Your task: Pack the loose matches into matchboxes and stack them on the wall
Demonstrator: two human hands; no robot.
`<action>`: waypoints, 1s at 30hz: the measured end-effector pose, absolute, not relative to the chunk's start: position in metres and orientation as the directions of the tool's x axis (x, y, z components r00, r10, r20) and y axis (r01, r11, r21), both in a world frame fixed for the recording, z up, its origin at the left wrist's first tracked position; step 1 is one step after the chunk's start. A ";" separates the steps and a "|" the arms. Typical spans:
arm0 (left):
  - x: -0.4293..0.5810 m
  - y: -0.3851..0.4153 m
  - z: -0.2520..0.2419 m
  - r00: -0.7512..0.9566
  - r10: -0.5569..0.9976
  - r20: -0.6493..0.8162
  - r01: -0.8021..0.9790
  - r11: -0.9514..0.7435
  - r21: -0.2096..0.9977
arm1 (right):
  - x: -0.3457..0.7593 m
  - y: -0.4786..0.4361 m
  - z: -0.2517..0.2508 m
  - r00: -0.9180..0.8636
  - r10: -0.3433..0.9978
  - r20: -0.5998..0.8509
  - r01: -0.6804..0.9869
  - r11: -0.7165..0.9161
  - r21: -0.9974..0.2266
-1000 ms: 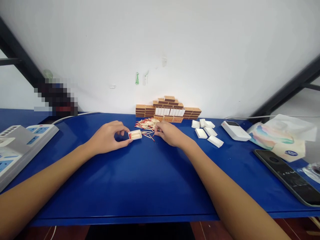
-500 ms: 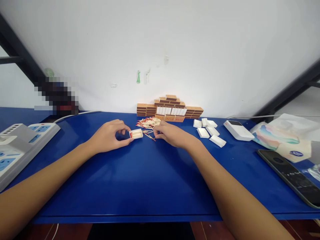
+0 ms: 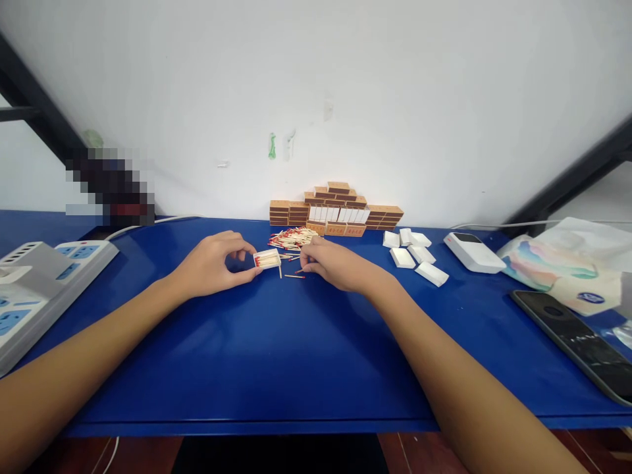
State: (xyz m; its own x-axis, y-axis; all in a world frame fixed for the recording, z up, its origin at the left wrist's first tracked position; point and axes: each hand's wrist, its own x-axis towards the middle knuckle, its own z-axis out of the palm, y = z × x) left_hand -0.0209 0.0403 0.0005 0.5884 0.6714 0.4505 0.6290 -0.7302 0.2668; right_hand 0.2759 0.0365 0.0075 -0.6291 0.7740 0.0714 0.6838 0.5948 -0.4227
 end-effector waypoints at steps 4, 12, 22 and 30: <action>-0.020 0.039 0.000 0.598 0.665 0.448 0.624 -0.737 0.261 | 0.268 0.038 0.003 -0.568 0.802 0.185 0.704 0.590 -0.394; -0.019 0.039 -0.001 0.605 0.661 0.444 0.623 -0.740 0.253 | 0.259 0.046 -0.009 -0.551 0.810 0.203 0.742 0.586 -0.324; -0.018 0.038 -0.002 0.609 0.663 0.436 0.616 -0.741 0.267 | 0.261 0.053 -0.010 -0.542 0.817 0.199 0.737 0.575 -0.355; -0.015 0.034 -0.001 0.615 0.660 0.430 0.604 -0.746 0.281 | 0.253 0.038 0.001 -0.547 0.787 0.284 0.733 0.615 -0.290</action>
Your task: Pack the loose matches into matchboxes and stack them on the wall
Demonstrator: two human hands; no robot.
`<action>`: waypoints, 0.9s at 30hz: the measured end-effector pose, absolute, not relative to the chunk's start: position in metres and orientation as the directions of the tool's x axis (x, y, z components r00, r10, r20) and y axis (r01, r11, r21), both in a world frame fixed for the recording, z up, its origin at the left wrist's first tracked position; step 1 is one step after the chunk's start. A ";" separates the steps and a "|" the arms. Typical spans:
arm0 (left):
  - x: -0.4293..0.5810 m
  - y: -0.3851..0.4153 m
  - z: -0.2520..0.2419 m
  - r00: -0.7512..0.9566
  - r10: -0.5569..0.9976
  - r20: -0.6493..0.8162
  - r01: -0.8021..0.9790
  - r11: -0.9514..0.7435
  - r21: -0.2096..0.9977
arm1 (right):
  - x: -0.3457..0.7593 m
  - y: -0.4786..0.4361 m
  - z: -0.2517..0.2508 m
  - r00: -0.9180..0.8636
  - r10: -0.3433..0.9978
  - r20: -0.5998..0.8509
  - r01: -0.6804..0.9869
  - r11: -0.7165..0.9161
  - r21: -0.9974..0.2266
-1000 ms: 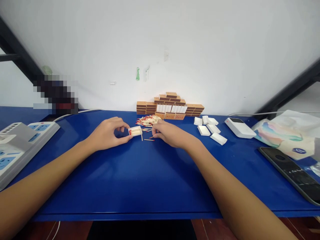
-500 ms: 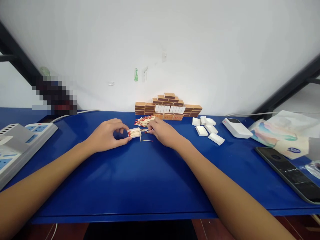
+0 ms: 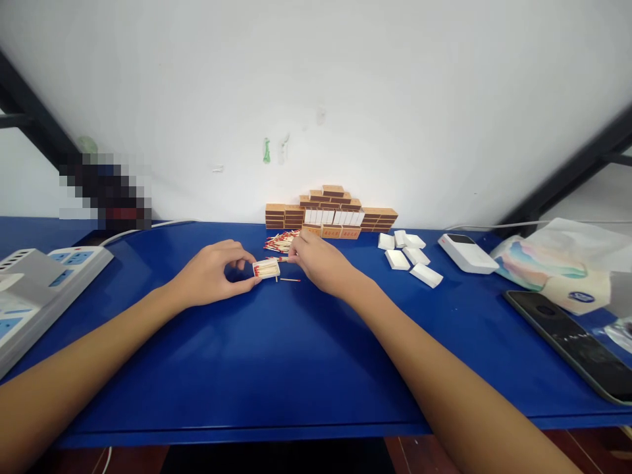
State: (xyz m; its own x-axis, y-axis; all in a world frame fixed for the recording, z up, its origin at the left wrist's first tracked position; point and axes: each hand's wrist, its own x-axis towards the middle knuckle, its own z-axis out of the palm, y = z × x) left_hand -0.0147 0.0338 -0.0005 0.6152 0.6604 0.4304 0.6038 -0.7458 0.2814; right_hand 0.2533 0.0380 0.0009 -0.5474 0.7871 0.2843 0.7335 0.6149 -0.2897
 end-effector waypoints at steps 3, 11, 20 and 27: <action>-0.011 0.029 0.001 0.628 0.649 0.429 0.585 -0.757 0.289 | 0.240 0.028 0.003 -0.563 0.758 0.330 0.733 0.642 -0.224; -0.005 0.023 0.000 0.654 0.612 0.446 0.555 -0.788 0.267 | 0.219 0.009 0.002 -0.637 0.718 0.280 0.763 0.639 0.096; -0.008 0.027 -0.003 0.644 0.622 0.446 0.565 -0.779 0.271 | 0.230 0.015 0.003 -0.599 0.727 0.336 0.741 0.662 -0.113; -0.020 0.038 0.004 0.587 0.670 0.454 0.639 -0.728 0.248 | 0.259 0.027 0.017 -0.536 0.794 0.286 0.730 0.606 -0.317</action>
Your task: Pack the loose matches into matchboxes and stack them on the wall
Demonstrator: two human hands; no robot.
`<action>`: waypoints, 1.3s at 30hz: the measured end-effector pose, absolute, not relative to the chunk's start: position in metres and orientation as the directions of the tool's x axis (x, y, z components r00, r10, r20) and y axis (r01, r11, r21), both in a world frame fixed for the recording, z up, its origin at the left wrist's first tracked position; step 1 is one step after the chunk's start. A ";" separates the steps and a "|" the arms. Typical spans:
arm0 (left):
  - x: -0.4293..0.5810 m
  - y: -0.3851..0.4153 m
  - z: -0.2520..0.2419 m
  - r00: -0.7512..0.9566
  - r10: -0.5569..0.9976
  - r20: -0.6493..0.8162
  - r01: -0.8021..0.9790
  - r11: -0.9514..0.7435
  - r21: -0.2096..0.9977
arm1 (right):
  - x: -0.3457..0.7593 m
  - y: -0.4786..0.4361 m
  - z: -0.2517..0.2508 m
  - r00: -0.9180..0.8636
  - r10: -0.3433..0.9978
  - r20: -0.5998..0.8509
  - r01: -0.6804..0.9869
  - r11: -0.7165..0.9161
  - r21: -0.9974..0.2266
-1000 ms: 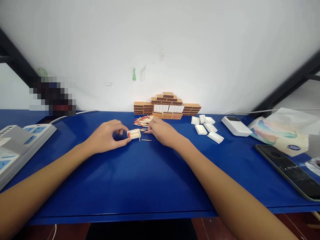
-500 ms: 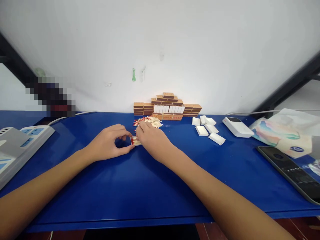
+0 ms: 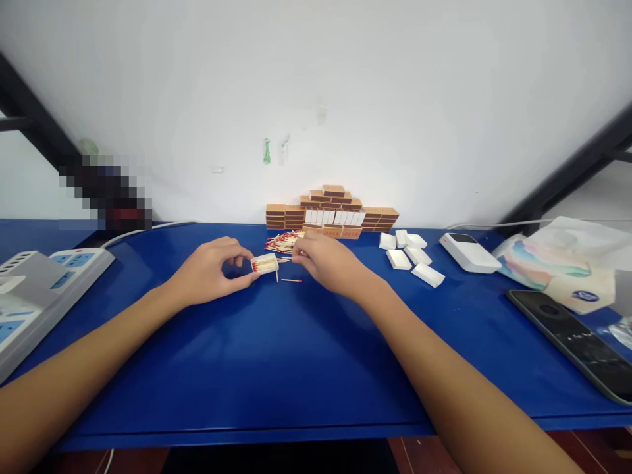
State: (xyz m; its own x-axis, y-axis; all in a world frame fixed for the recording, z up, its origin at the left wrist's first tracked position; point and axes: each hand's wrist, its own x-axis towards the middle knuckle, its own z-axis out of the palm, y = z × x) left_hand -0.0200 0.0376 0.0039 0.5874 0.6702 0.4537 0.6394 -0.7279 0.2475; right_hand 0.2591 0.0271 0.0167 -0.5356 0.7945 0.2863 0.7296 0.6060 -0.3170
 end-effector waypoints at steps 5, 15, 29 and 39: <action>-0.031 0.045 0.017 0.523 0.652 0.549 0.683 -0.706 0.187 | 0.255 0.023 0.010 -0.597 0.794 0.116 0.691 0.582 -0.428; -0.023 0.041 0.003 0.597 0.666 0.448 0.650 -0.728 0.215 | 0.255 0.019 0.019 -0.674 0.727 0.131 0.638 0.662 -0.393; -0.025 0.042 0.002 0.576 0.655 0.490 0.658 -0.727 0.197 | 0.246 0.038 -0.016 -0.605 0.733 0.312 0.678 0.679 -0.281; -0.024 0.041 0.004 0.567 0.646 0.510 0.659 -0.728 0.189 | 0.241 0.032 -0.014 -0.622 0.706 0.340 0.620 0.709 -0.337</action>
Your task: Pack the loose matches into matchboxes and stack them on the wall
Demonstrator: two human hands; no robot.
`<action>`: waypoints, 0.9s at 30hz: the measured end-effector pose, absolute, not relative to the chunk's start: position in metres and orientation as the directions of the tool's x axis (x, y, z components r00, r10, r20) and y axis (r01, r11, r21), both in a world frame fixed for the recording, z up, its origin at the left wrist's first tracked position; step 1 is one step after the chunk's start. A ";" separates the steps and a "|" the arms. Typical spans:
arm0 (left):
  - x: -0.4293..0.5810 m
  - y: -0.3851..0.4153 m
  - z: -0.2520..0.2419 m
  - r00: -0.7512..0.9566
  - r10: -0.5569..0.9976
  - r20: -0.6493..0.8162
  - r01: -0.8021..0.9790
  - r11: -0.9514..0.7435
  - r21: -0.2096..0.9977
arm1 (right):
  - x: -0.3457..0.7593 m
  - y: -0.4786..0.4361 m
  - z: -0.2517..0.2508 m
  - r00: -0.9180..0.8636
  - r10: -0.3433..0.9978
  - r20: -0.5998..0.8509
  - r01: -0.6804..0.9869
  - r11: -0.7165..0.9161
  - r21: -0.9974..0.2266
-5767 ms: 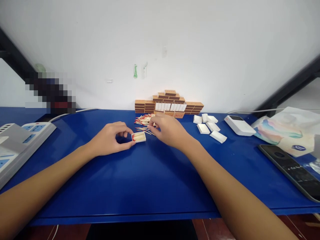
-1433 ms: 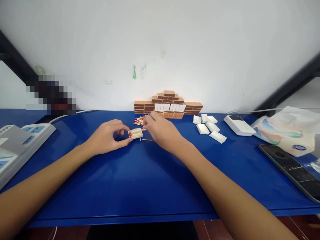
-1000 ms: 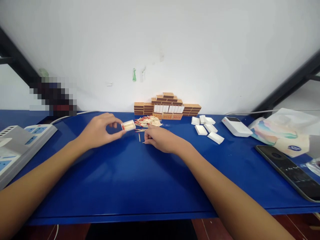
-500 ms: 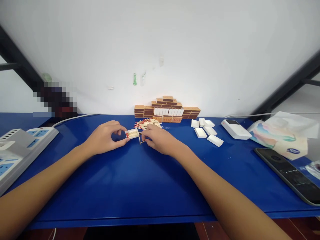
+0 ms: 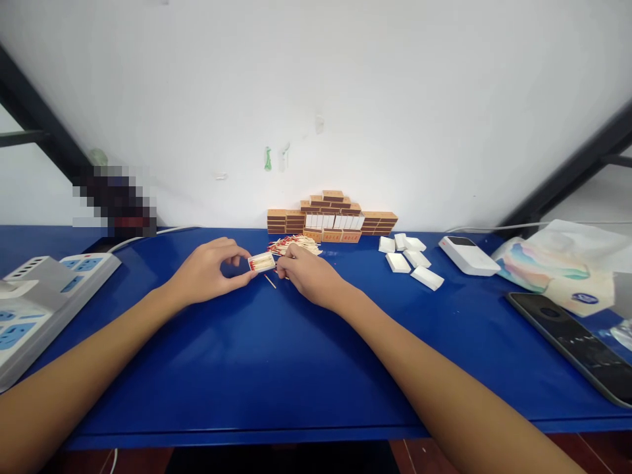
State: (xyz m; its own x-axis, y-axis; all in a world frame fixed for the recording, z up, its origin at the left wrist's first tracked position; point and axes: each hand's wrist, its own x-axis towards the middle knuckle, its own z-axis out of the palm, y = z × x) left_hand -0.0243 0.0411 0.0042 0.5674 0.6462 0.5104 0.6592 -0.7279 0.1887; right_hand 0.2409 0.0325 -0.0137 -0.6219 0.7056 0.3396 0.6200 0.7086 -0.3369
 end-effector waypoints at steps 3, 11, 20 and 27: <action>-0.024 0.041 0.004 0.561 0.648 0.514 0.663 -0.724 0.189 | 0.243 0.033 -0.013 -0.568 0.732 0.376 0.638 0.680 -0.360; -0.028 0.046 0.003 0.507 0.678 0.533 0.710 -0.679 0.188 | 0.212 0.007 -0.013 -0.302 0.915 0.267 0.843 0.388 -0.373; -0.026 0.045 0.001 0.512 0.682 0.521 0.712 -0.677 0.187 | 0.210 0.007 -0.002 -0.390 0.917 0.087 0.871 0.398 -0.288; -0.025 0.043 0.000 0.513 0.700 0.497 0.715 -0.668 0.204 | 0.228 0.014 0.004 -0.456 0.889 0.034 0.848 0.446 -0.286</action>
State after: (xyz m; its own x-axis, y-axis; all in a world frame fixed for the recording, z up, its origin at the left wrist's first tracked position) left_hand -0.0246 0.0434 0.0003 0.5129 0.7003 0.4965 0.7153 -0.6684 0.2038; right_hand 0.2278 0.0138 0.0042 -0.4560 0.8894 0.0338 0.8483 0.4458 -0.2856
